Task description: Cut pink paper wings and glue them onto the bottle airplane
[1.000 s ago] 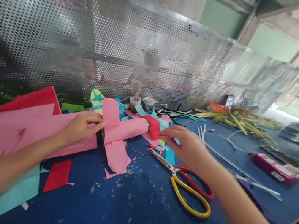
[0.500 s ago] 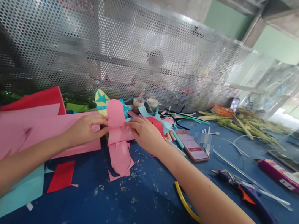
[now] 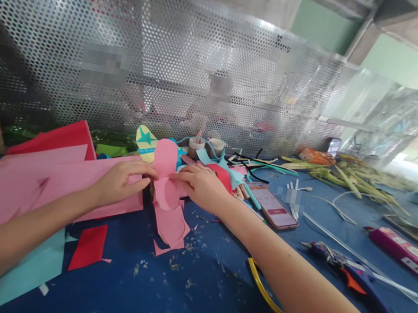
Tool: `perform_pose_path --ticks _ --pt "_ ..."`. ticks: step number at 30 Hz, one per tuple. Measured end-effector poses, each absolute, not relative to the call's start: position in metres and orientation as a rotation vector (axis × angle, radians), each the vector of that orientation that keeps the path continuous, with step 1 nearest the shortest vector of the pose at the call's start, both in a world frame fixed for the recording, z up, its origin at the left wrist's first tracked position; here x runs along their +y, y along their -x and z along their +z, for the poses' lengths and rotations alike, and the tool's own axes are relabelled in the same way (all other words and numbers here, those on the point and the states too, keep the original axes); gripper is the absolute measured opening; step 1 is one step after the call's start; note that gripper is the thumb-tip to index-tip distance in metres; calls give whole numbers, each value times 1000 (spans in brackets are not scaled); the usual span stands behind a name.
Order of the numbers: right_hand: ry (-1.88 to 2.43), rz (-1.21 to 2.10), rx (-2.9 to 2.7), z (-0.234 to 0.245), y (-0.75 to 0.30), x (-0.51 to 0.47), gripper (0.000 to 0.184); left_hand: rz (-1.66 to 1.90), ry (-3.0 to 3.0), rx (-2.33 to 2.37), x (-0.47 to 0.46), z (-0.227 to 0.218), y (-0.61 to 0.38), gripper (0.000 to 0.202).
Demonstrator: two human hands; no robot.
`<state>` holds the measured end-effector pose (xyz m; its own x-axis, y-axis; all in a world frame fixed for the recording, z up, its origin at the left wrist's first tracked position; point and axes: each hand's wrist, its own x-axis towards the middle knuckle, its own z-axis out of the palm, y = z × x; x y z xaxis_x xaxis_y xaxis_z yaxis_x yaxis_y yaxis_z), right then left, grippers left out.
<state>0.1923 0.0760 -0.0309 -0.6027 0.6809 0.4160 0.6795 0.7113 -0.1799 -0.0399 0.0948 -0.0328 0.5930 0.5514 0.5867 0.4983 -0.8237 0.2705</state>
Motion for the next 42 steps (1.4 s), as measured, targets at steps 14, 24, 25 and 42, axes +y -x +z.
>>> perform_pose_path --ticks 14,24,25,42 --pt "1167 -131 -2496 -34 -184 73 36 1021 -2736 863 93 -33 40 26" --pt "1152 -93 -2470 -37 -188 74 38 1009 -2595 1004 94 -29 42 24" --pt "1149 -86 -2468 -37 -188 74 38 1006 -2590 1005 94 -29 41 23" --pt "1246 250 -2109 -32 -185 81 24 1021 -2594 930 88 -31 35 10"
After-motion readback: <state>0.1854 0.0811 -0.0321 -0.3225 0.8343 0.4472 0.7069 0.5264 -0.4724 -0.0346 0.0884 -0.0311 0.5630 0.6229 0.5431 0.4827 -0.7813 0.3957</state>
